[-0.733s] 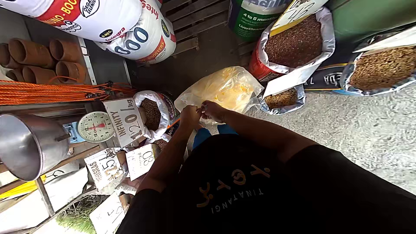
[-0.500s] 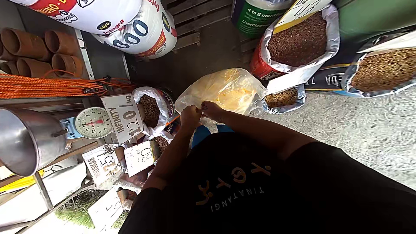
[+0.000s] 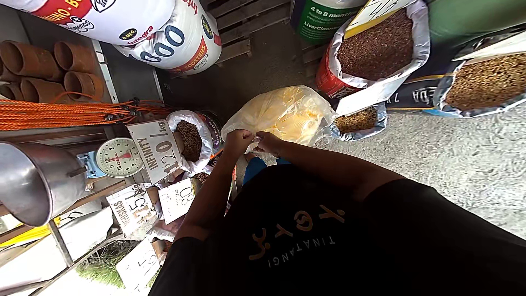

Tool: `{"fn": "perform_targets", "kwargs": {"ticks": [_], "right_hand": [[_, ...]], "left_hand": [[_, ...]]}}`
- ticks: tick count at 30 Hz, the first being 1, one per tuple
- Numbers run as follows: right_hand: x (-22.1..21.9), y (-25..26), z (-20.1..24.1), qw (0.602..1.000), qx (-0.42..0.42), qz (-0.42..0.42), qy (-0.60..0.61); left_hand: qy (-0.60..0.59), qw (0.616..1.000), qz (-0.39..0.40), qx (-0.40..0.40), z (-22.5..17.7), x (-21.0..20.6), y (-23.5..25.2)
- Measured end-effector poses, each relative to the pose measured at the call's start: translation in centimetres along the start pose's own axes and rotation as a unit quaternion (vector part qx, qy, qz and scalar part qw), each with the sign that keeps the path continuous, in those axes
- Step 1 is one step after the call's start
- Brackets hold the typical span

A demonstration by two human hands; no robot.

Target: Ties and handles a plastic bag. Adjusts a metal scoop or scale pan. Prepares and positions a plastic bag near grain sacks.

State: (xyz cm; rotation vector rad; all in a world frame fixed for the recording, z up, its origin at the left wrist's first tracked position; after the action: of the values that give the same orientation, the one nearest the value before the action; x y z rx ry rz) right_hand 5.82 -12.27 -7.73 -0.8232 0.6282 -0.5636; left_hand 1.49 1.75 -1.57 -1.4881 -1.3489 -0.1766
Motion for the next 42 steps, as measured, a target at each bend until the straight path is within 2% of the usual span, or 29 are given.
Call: {"fn": "perform_targets", "kwargs": {"ticks": [3,5,7,11,14,17,19,21,22,24,25,27,29,30,33,35,40,42], "right_hand": [[-0.3,0.1,-0.1,0.995,0.033,0.004,-0.089],[-0.4,-0.1,0.0,0.987,0.058,0.007,-0.15],[-0.6,-0.3,-0.2,0.982,0.071,0.02,-0.172],[-0.8,-0.3,-0.3,0.979,0.085,0.042,-0.179],[-1.2,-1.2,1.3,0.968,0.099,0.053,-0.225],[-1.3,-1.9,2.3,0.951,0.153,0.074,-0.257],[-1.4,-1.9,1.7,0.965,0.146,0.063,-0.21],[-1.5,-1.5,0.9,0.996,0.057,0.031,-0.056],[-1.5,-1.3,0.6,0.999,0.004,0.014,0.043],[-1.4,-1.3,0.4,0.977,-0.087,0.024,0.195],[-1.6,-1.2,0.4,0.965,-0.102,0.025,0.24],[-2.3,-0.4,0.2,0.957,-0.064,-0.023,0.282],[-3.1,0.7,-0.2,0.954,-0.031,-0.066,0.29],[-3.3,0.9,-0.4,0.956,-0.031,-0.064,0.284],[-3.6,1.1,-0.8,0.971,-0.036,-0.041,0.231],[-3.7,1.0,-0.7,0.98,-0.024,-0.033,0.196],[-4.1,1.0,-1.6,0.981,-0.003,-0.067,0.182],[-4.1,0.7,-1.5,0.993,0.001,-0.069,0.094]], "left_hand": [[0.081,0.995,0.057,0.03,-1.0,-0.5,0.6],[0.146,0.983,0.11,0.025,-1.3,-0.7,1.1],[0.169,0.976,0.132,0.023,-1.3,-0.9,1.1],[0.152,0.98,0.111,0.063,-0.5,-1.0,0.6],[0.101,0.986,0.035,0.124,1.3,-0.8,0.2],[0.041,0.979,-0.018,0.199,3.7,-0.1,0.0],[0.012,0.976,-0.034,0.216,4.8,0.1,-0.3],[-0.002,0.981,-0.06,0.186,5.2,0.5,-0.9],[-0.006,0.984,-0.072,0.161,5.4,0.7,-1.3],[-0.026,0.99,-0.061,0.126,5.9,0.6,-2.2],[-0.044,0.992,-0.037,0.111,5.9,0.3,-2.7],[-0.066,0.994,0.038,0.074,5.6,-0.3,-3.1],[-0.059,0.992,0.098,0.047,5.0,-0.3,-3.0],[-0.055,0.992,0.104,0.046,4.7,0.0,-3.0],[-0.068,0.996,-0.011,0.05,3.7,0.5,-2.9],[-0.002,0.999,-0.023,0.029,3.1,0.3,-2.1],[0.199,0.971,0.12,0.049,1.7,-0.7,-0.8],[0.233,0.959,0.141,0.085,1.3,-0.8,-0.4]]}}
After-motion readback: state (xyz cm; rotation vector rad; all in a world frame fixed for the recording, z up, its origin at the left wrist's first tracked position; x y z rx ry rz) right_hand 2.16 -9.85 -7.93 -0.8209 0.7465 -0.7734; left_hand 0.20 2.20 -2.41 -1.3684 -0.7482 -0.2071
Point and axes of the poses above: each hand's wrist, its own y-axis towards the middle knuckle, its own x-axis out of the back of the hand, z = x × y, the point moved 2 cm from there along y, towards the middle knuckle, and after that the axes turned 10 degrees about y, right-handed, at the moved point
